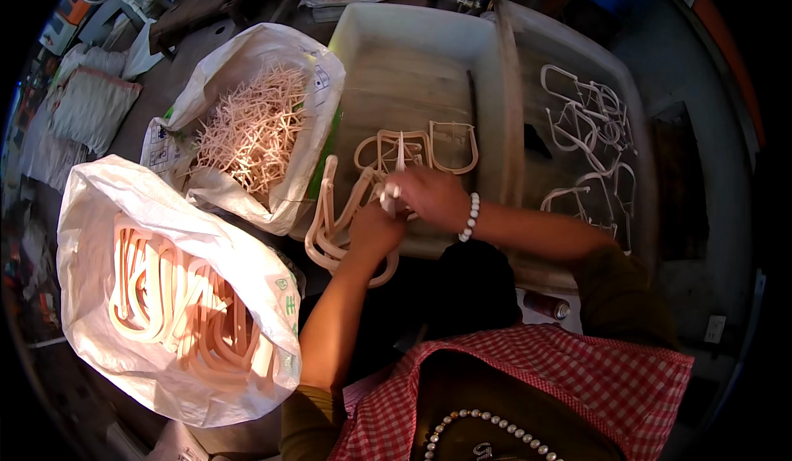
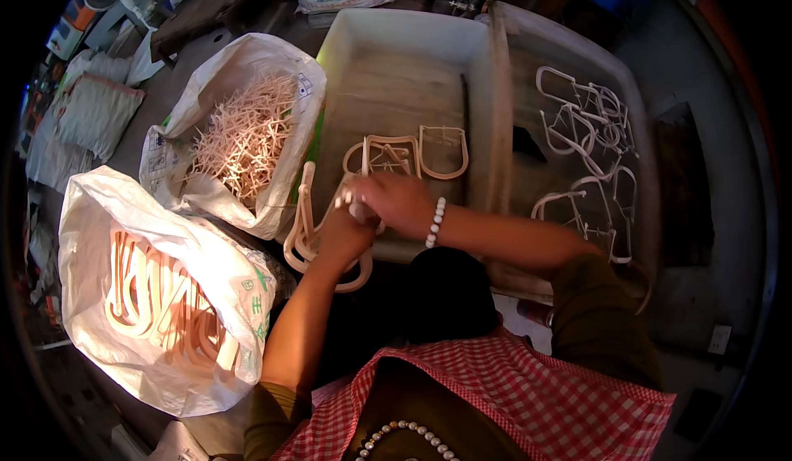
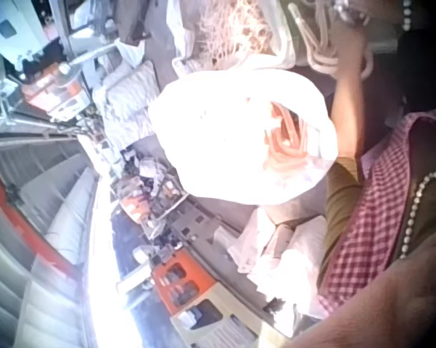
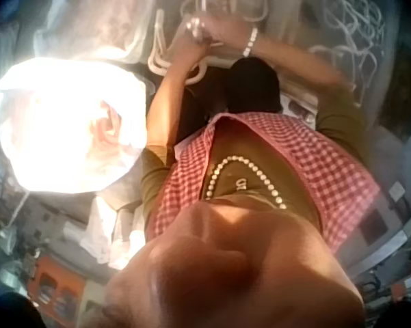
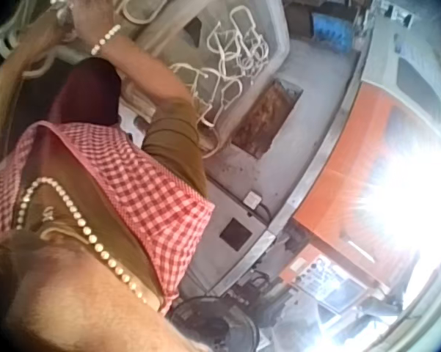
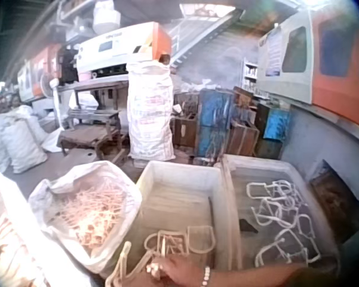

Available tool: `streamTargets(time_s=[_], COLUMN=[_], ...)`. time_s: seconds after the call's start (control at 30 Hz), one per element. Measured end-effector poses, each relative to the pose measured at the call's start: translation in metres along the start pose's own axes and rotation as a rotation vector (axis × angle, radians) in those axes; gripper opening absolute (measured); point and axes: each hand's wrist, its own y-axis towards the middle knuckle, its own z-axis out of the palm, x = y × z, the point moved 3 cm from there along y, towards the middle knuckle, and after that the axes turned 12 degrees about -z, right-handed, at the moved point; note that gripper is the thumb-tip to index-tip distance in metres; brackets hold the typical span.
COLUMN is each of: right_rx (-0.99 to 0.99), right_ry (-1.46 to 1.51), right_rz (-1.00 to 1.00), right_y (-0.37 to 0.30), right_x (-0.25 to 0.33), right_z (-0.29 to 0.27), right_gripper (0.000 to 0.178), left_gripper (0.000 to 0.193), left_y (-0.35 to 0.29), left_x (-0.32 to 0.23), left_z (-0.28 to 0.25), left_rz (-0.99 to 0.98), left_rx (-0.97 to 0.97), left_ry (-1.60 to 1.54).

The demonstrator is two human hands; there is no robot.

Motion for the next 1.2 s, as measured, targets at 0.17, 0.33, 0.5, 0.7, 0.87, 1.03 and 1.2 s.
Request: streamTargets(time_s=[0.17, 0.33, 0.5, 0.7, 0.87, 1.03, 1.2], right_rx=[-0.338, -0.283, -0.234, -0.132, -0.189, 0.071, 0.564], right_ry=[0.786, 0.046, -0.261, -0.343, -0.489, -0.097, -0.259], right_rz=[0.691, 0.447, -0.008, 0.112, -0.213, -0.373, -0.382], right_y=[0.005, -0.019, -0.001, 0.026, 0.023, 0.027, 0.014], right_x=[-0.054, -0.042, -0.04, -0.051, -0.037, -0.055, -0.052], right_z=[-0.008, -0.04, -0.037, -0.034, -0.035, -0.026, -0.053], right_gripper=[0.034, 0.051, 0.076, 0.077, 0.058, 0.021, 0.009], left_gripper=[0.01, 0.017, 0.018, 0.024, 0.027, 0.02, 0.024], left_y=[-0.009, -0.013, -0.015, -0.019, -0.021, -0.025, -0.008], left_x=[-0.028, -0.039, -0.041, -0.04, -0.039, -0.043, -0.033], left_z=[-0.019, -0.031, -0.026, -0.032, -0.04, -0.036, -0.018], left_rz=[-0.116, -0.152, -0.164, -0.126, -0.127, -0.082, 0.301], left_rx=[0.449, 0.447, 0.5, 0.558, 0.553, 0.635, 0.089], left_ry=[-0.766, -0.861, -0.793, -0.806, -0.836, -0.708, -0.166])
